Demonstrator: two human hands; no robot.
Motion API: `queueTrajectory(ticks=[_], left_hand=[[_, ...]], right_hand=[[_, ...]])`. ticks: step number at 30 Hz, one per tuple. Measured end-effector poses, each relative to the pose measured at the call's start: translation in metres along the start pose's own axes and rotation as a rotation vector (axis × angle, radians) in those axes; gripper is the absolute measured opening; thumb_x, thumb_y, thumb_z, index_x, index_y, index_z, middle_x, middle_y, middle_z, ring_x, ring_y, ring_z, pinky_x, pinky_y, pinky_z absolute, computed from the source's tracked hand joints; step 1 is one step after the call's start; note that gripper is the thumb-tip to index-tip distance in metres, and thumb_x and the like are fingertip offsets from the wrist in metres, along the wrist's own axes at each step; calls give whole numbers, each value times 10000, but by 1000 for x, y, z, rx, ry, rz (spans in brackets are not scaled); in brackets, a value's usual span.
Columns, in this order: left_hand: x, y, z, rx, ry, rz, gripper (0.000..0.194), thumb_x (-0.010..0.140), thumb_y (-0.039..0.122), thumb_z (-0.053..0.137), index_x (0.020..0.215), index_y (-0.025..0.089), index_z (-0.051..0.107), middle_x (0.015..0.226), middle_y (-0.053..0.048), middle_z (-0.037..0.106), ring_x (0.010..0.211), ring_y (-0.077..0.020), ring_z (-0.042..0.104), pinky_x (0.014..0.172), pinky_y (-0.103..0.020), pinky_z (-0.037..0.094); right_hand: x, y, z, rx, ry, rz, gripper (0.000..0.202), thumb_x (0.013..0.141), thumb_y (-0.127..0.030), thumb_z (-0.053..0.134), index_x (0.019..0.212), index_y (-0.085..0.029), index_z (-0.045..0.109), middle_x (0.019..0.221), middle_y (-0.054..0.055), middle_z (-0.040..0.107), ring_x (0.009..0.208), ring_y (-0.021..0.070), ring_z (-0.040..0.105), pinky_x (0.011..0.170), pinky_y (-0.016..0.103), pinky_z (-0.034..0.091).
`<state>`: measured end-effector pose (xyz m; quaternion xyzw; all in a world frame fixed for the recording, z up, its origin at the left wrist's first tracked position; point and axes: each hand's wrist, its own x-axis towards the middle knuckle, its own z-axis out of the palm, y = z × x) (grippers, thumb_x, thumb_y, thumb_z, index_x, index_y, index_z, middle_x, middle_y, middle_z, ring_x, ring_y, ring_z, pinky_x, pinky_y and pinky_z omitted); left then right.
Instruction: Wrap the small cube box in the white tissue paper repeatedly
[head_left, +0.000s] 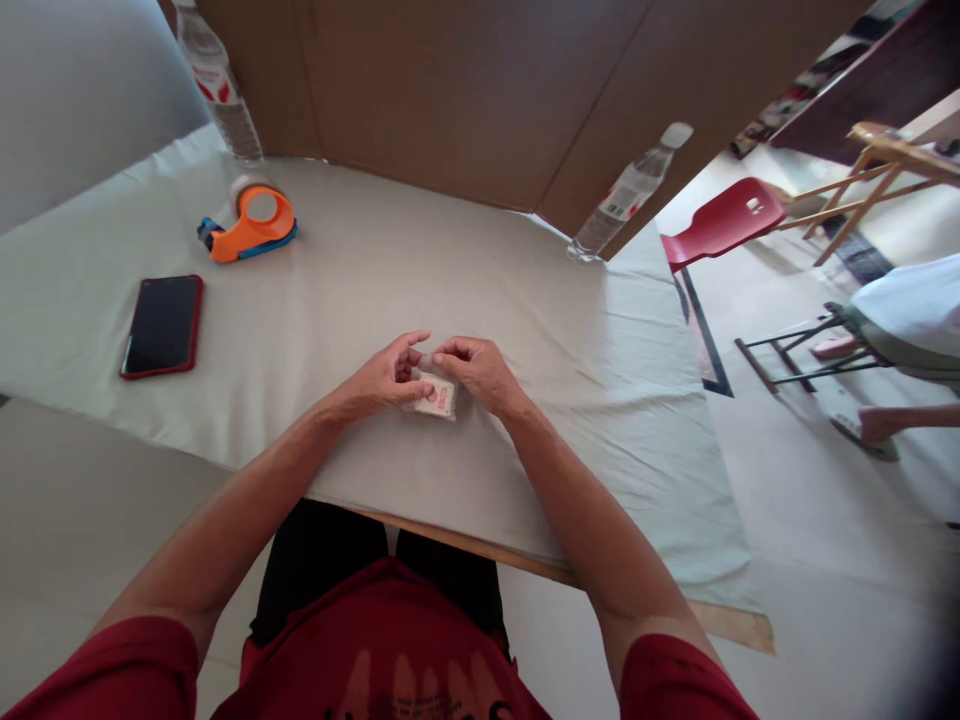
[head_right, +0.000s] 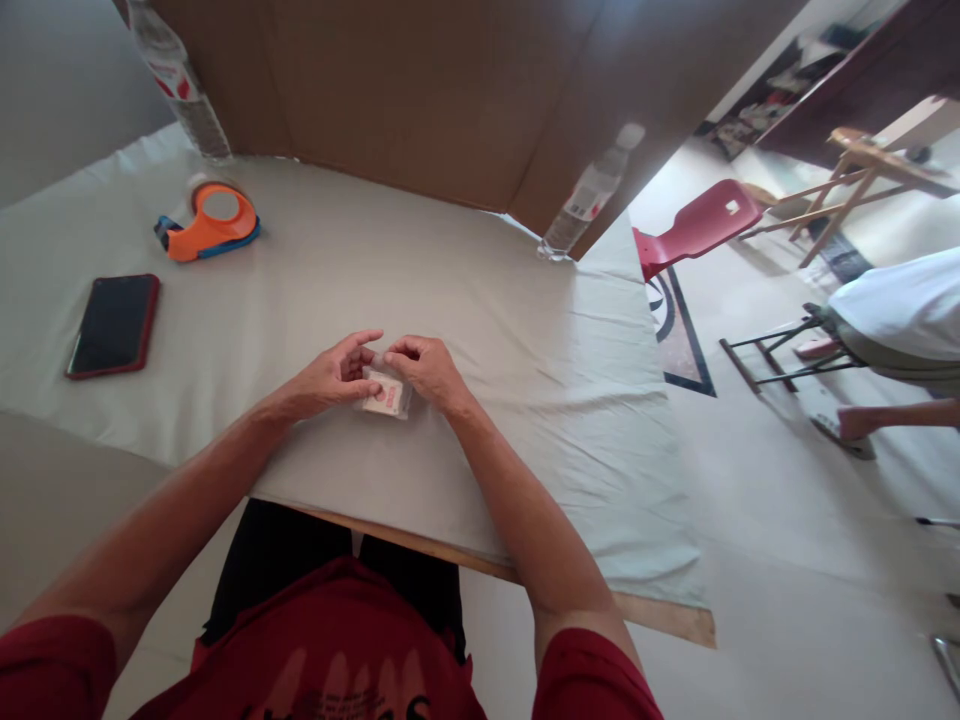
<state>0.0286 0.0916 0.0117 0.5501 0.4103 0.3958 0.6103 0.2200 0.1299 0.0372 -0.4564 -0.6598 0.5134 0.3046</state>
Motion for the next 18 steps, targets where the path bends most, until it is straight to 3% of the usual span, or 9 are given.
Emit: queueTrajectory(ticks=[18], left_hand=[[2, -2, 1, 51, 50, -26, 758, 717, 321, 795, 1392, 151, 498, 1076, -87, 657, 856, -159, 650, 741, -286, 495]], right_hand=[[-9, -6, 10, 133, 27, 43, 174, 722, -362, 654, 721, -188, 659, 660, -34, 591, 634, 116, 518, 640, 268, 419]])
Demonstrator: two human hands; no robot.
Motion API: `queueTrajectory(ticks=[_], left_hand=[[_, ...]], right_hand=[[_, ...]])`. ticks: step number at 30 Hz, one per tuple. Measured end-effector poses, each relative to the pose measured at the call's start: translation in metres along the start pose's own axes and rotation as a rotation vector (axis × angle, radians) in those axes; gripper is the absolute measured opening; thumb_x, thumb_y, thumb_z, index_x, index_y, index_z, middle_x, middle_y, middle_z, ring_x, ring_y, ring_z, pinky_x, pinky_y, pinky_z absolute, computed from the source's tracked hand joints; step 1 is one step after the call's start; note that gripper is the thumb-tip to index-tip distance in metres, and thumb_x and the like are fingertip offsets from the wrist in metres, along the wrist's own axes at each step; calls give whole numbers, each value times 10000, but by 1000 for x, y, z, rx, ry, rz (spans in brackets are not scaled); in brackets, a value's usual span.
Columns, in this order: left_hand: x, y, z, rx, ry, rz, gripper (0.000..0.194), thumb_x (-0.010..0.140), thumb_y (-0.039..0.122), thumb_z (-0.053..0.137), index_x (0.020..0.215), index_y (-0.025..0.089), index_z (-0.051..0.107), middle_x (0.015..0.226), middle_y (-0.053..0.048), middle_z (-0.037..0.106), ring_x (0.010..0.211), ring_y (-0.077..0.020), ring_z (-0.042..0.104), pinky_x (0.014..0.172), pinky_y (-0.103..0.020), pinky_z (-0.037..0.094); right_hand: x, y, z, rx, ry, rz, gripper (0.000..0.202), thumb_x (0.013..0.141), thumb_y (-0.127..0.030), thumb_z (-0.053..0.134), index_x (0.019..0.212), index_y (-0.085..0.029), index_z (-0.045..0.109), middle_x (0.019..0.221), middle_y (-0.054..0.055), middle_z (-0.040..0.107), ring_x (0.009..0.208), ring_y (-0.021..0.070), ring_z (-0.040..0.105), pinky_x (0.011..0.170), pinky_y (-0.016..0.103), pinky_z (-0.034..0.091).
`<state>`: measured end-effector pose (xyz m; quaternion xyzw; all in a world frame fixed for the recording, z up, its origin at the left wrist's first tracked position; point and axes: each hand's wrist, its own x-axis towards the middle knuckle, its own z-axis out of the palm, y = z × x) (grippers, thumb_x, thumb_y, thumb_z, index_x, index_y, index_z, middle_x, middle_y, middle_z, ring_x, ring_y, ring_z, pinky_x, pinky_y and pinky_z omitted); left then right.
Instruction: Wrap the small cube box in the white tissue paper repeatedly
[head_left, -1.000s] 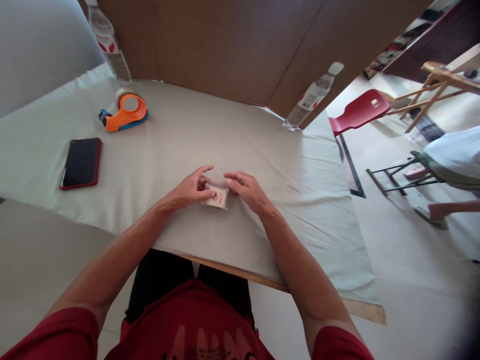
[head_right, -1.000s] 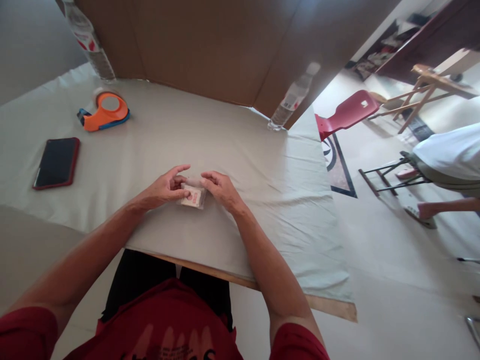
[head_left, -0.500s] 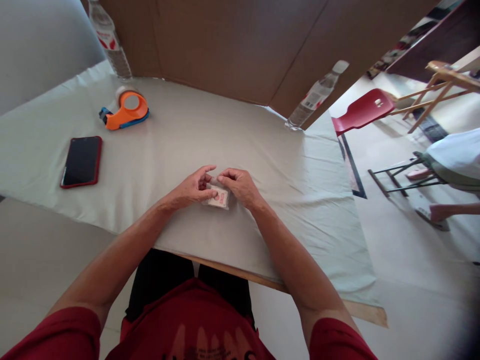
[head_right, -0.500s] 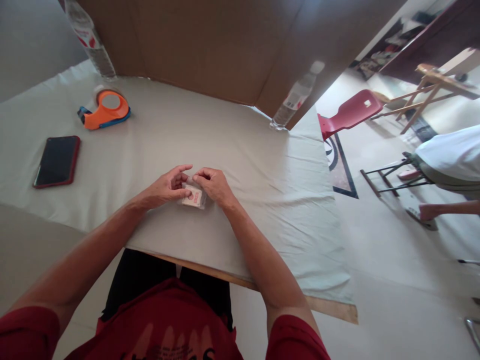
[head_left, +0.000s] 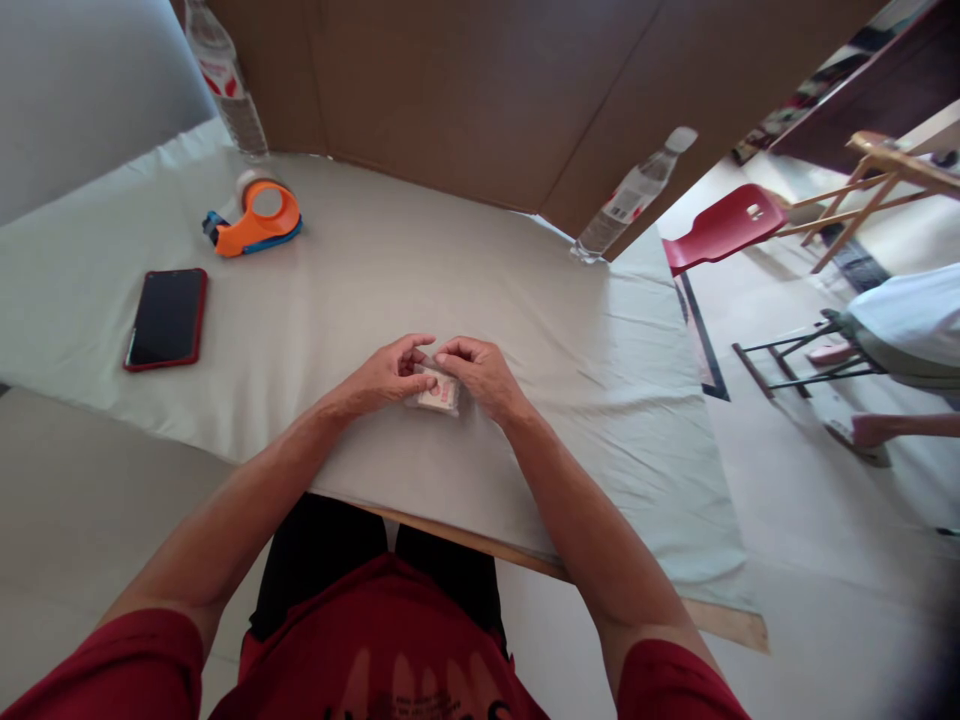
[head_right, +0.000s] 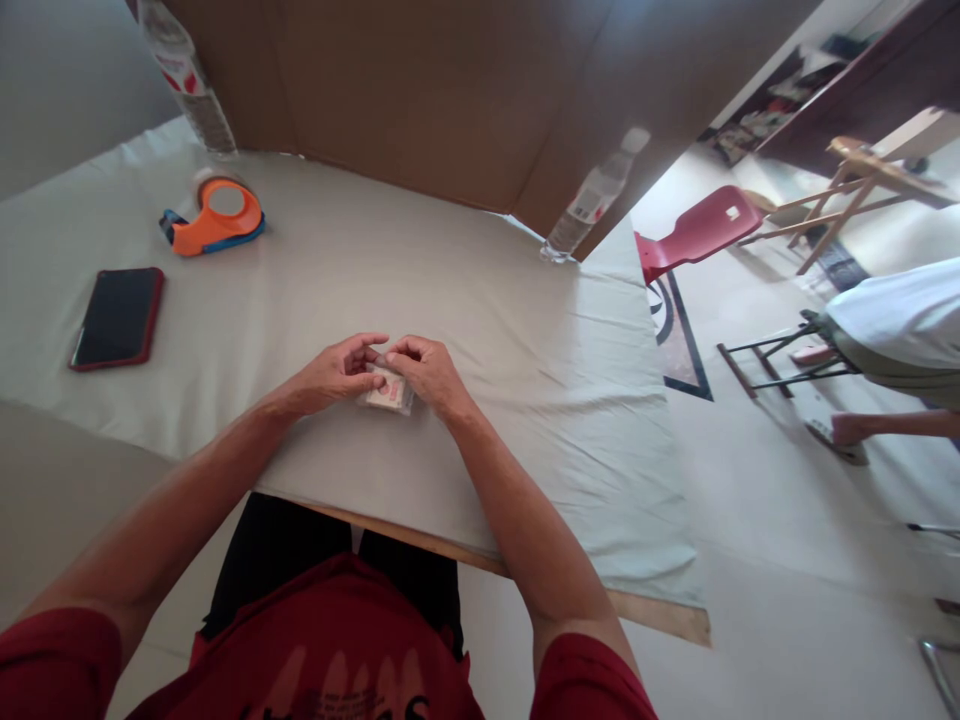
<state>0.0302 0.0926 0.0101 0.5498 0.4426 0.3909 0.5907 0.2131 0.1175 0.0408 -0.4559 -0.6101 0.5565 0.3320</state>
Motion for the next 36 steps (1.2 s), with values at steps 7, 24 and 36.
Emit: queueTrajectory(ticks=[7, 24, 36], left_hand=[[0, 1, 0, 55, 39, 22, 660, 724, 340, 787, 1319, 155, 569, 1039, -76, 670, 857, -162, 645, 733, -278, 503], [-2, 5, 0, 73, 22, 33, 541, 778, 414, 724, 1227, 129, 625, 1011, -75, 685, 838, -153, 616, 726, -277, 465], [-4, 7, -10, -53, 11, -31, 525, 747, 350, 775, 1211, 141, 643, 1113, -102, 685, 950, -183, 650, 819, -311, 512]], right_hand=[[-3, -3, -1, -46, 6, -16, 168, 730, -351, 650, 726, -185, 676, 685, -20, 624, 661, 125, 543, 656, 270, 450], [-16, 18, -3, -337, -7, -357, 188, 850, -305, 624, 966, -219, 744, 1025, 66, 748, 927, 183, 671, 844, 334, 523], [-23, 26, -13, -635, -55, -559, 278, 964, -372, 586, 1165, -252, 736, 1194, 98, 737, 1119, 230, 684, 1014, 409, 538]])
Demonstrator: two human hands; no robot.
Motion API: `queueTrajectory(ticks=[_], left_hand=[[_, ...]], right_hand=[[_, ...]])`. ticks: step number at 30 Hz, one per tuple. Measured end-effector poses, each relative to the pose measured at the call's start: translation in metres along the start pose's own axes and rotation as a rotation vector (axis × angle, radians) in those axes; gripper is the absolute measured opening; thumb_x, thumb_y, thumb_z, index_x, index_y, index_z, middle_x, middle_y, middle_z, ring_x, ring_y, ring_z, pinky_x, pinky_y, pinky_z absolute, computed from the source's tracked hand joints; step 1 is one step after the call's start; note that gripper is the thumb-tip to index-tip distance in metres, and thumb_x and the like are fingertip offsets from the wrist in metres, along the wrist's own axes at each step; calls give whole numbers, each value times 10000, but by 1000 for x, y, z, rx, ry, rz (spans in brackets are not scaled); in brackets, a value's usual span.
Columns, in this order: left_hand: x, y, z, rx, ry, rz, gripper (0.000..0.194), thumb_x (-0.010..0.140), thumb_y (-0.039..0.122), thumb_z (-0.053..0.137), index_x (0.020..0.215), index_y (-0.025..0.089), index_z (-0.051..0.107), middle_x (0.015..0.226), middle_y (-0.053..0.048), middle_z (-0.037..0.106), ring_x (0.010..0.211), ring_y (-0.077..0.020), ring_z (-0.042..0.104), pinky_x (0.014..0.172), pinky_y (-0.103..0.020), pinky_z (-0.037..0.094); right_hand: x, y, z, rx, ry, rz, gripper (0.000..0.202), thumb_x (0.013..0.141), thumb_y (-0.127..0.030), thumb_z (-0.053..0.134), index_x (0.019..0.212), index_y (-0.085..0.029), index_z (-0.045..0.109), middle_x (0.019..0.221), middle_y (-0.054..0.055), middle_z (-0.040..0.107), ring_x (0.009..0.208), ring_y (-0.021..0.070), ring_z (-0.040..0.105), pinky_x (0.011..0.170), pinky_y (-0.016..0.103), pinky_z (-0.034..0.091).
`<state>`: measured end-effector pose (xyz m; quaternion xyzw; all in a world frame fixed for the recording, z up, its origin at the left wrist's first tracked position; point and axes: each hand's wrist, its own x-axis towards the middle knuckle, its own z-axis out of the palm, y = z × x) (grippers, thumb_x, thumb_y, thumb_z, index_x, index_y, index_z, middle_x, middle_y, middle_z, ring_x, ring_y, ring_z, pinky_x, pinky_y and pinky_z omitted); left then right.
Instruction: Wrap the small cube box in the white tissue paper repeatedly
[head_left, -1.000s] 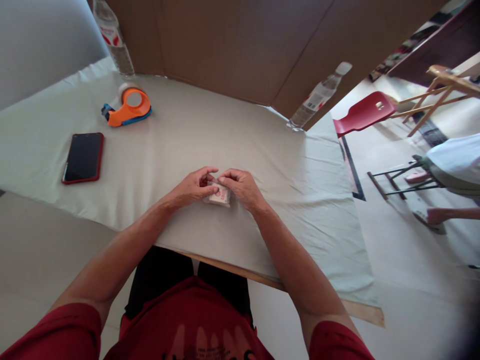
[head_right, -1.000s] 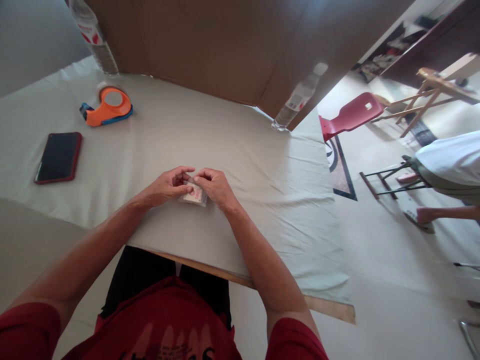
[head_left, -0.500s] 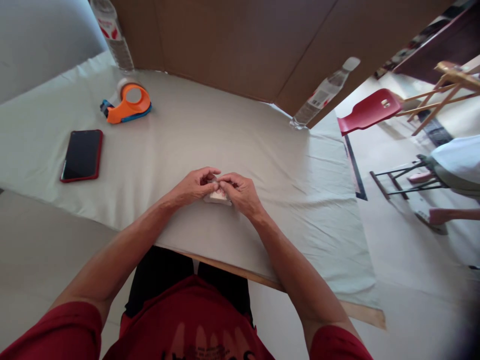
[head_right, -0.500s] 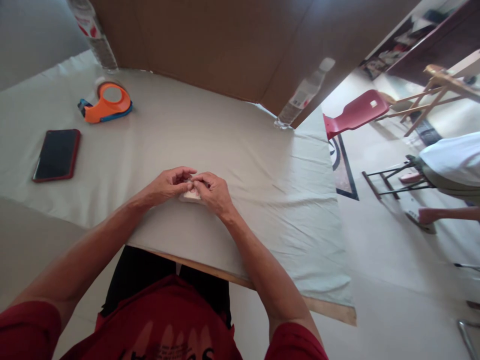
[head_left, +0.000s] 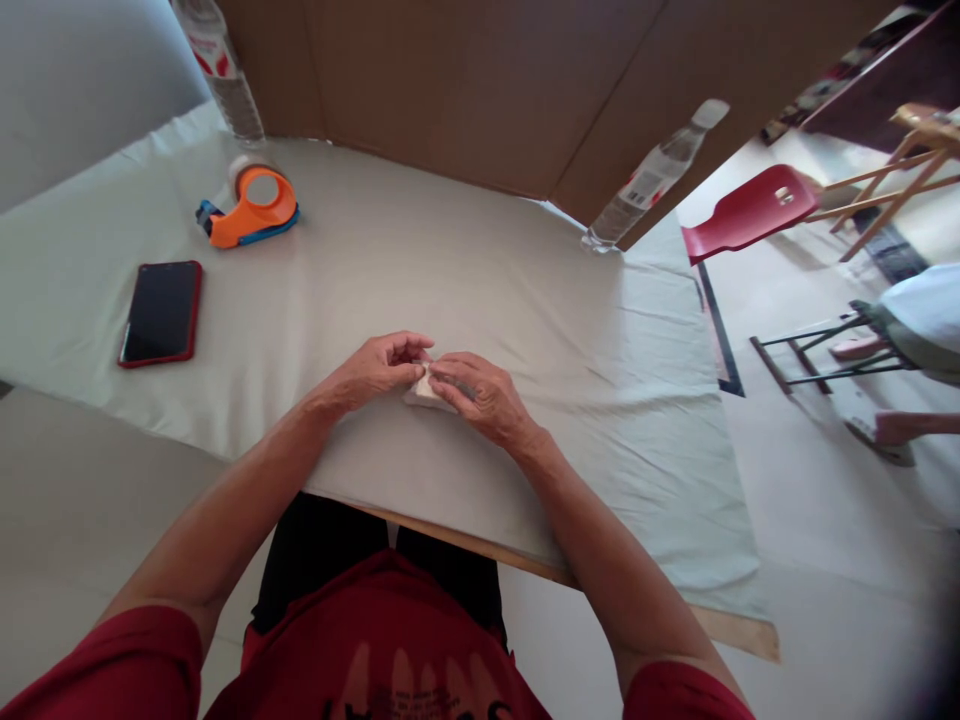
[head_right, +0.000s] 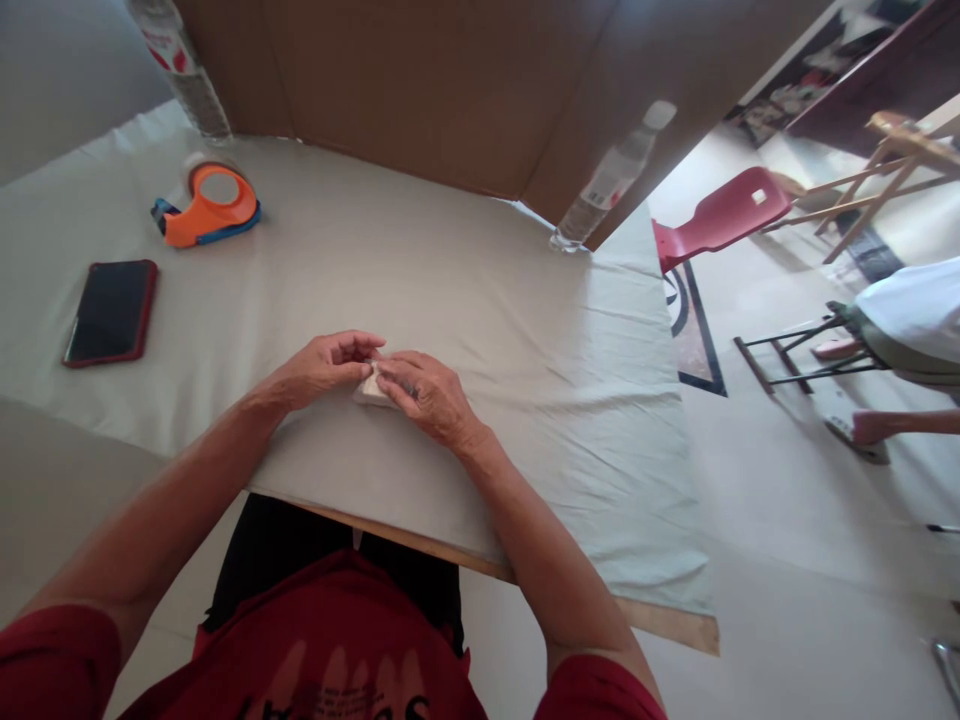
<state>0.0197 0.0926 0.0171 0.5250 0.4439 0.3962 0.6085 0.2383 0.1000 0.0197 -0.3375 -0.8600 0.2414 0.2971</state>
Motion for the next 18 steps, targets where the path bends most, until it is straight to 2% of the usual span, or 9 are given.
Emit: queueTrajectory(ticks=[4, 10, 15, 18], left_hand=[[0, 1, 2, -1, 19, -9, 492, 731, 337, 781, 1164, 135, 664, 1089, -89, 686, 937, -176, 650, 833, -308, 507], [0, 1, 3, -2, 30, -6, 466, 736, 342, 774, 1143, 140, 668, 1071, -84, 693, 922, -173, 649, 825, -301, 508], [1, 1, 3, 39, 36, 3, 452, 732, 335, 756, 1130, 137, 673, 1055, -81, 705, 918, -175, 650, 833, -309, 502], [0, 3, 4, 67, 39, -14, 377, 734, 342, 743, 1049, 141, 693, 976, -61, 719, 846, -162, 644, 776, -288, 494]], right_hand=[[-3, 2, -1, -101, -53, -87, 379, 913, -423, 666, 1242, -236, 693, 1263, 127, 703, 1175, 266, 655, 1029, 446, 532], [-2, 2, 3, -151, -48, -81, 331, 936, -377, 636, 1227, -232, 699, 1230, 123, 713, 1140, 253, 665, 1021, 426, 529], [-7, 4, 9, -131, 24, -50, 337, 940, -383, 623, 1229, -227, 699, 1250, 129, 705, 1162, 248, 658, 1039, 424, 525], [-9, 4, 12, -119, 52, -35, 345, 937, -379, 621, 1241, -236, 694, 1257, 124, 705, 1169, 247, 657, 1054, 429, 521]])
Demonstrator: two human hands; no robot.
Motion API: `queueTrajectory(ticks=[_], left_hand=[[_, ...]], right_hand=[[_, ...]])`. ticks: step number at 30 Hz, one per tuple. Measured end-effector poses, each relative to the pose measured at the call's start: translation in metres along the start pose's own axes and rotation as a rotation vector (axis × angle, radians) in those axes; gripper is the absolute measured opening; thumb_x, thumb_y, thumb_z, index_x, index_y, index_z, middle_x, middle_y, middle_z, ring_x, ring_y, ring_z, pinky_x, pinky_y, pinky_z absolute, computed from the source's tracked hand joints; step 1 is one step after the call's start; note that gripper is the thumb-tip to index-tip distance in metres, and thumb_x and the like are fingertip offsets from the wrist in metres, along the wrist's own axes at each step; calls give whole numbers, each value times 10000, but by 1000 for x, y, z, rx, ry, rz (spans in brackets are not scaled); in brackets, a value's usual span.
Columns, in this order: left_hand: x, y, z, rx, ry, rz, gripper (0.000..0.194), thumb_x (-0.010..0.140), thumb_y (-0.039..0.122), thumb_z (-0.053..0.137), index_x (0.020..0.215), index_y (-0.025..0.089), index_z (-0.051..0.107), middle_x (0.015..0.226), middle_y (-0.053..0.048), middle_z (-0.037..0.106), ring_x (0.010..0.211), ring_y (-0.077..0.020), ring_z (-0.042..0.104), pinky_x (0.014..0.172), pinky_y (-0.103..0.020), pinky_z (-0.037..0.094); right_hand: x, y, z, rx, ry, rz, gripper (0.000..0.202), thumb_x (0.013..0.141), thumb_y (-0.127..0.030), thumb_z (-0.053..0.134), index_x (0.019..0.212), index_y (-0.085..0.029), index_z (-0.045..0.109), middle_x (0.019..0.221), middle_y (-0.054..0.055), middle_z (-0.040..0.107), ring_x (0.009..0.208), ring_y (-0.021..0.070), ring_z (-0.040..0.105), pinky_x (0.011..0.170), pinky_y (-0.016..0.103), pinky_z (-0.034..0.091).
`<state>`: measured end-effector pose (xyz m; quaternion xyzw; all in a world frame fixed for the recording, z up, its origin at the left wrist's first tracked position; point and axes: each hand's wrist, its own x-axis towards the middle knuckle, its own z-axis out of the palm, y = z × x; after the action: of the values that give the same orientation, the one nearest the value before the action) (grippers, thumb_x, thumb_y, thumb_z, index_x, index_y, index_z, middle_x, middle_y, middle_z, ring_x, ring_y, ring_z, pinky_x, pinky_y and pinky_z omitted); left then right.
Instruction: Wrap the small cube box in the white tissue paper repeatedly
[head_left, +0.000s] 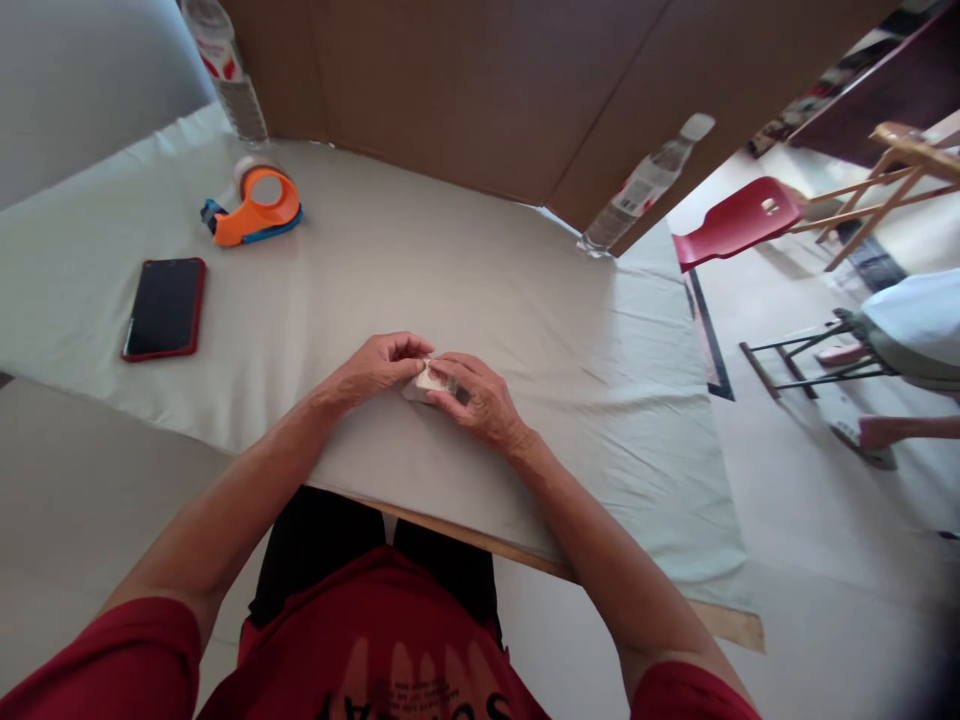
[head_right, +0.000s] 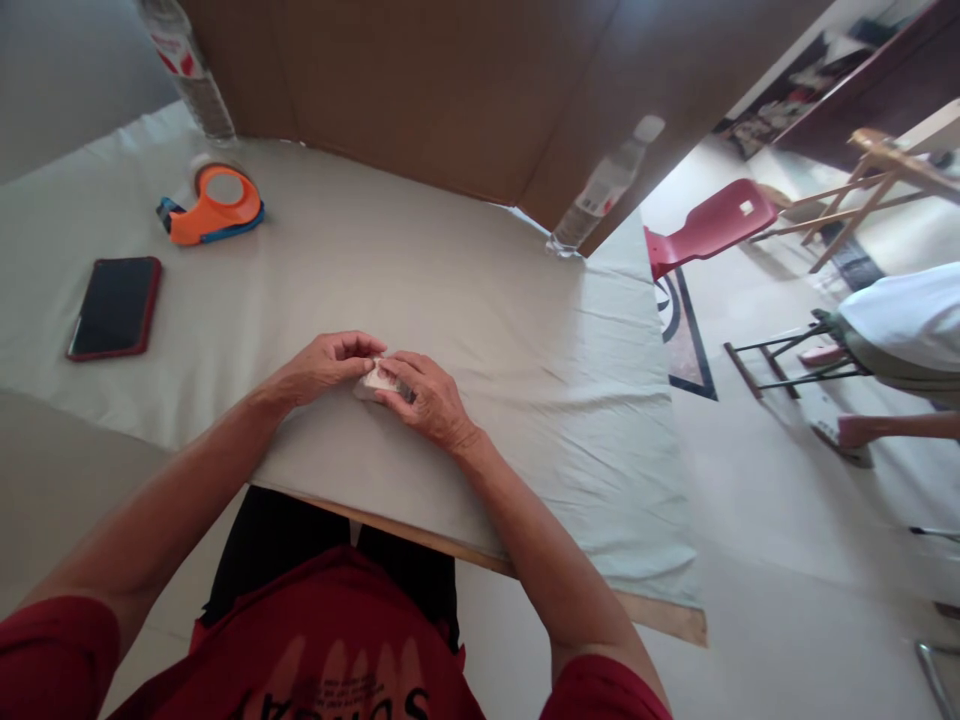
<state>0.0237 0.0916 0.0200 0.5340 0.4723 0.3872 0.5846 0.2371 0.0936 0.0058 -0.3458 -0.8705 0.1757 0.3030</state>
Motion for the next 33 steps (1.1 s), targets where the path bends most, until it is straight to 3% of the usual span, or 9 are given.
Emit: queueTrajectory(ticks=[5, 10, 15, 22, 29, 33], left_hand=[[-2, 4, 1, 19, -7, -8, 289, 734, 371, 728, 912, 144, 697, 839, -32, 709, 727, -138, 613, 676, -255, 460], [-2, 5, 1, 23, 2, -2, 285, 722, 356, 732, 908, 145, 690, 830, -29, 709, 730, -137, 612, 681, -254, 454], [-3, 5, 1, 18, -3, -3, 297, 715, 363, 732, 904, 138, 690, 825, -29, 706, 720, -137, 606, 675, -255, 452], [-3, 6, 1, 52, -3, 11, 282, 714, 344, 720, 907, 139, 699, 819, -16, 690, 724, -129, 596, 669, -244, 435], [-3, 8, 2, 45, 10, -7, 290, 714, 358, 716, 904, 141, 688, 804, -12, 681, 718, -122, 582, 665, -239, 423], [-3, 9, 2, 62, 3, -16, 303, 709, 368, 713, 910, 142, 690, 823, -24, 689, 735, -136, 596, 681, -253, 437]], right_hand=[[3, -2, -2, -71, -27, -42, 330, 950, -385, 596, 1213, -217, 704, 1221, 126, 715, 1111, 247, 666, 1006, 406, 532], [4, -5, -4, -178, -29, -46, 319, 935, -385, 619, 1208, -238, 696, 1307, 133, 665, 1191, 290, 603, 1005, 461, 478], [3, -8, 0, -198, -30, -39, 297, 934, -369, 625, 1184, -221, 690, 1200, 129, 699, 1139, 282, 609, 983, 448, 436], [-2, 5, -5, -53, 15, 36, 702, 823, -594, 704, 1399, -245, 507, 1473, 158, 533, 1382, 338, 479, 1107, 515, 384], [2, 4, 1, -142, 33, -66, 285, 884, -393, 688, 1133, -255, 667, 1337, 110, 649, 1288, 307, 563, 1077, 487, 400], [-1, 5, 2, -64, 36, -83, 357, 886, -460, 685, 1177, -257, 647, 1335, 115, 649, 1297, 309, 560, 1087, 496, 403]])
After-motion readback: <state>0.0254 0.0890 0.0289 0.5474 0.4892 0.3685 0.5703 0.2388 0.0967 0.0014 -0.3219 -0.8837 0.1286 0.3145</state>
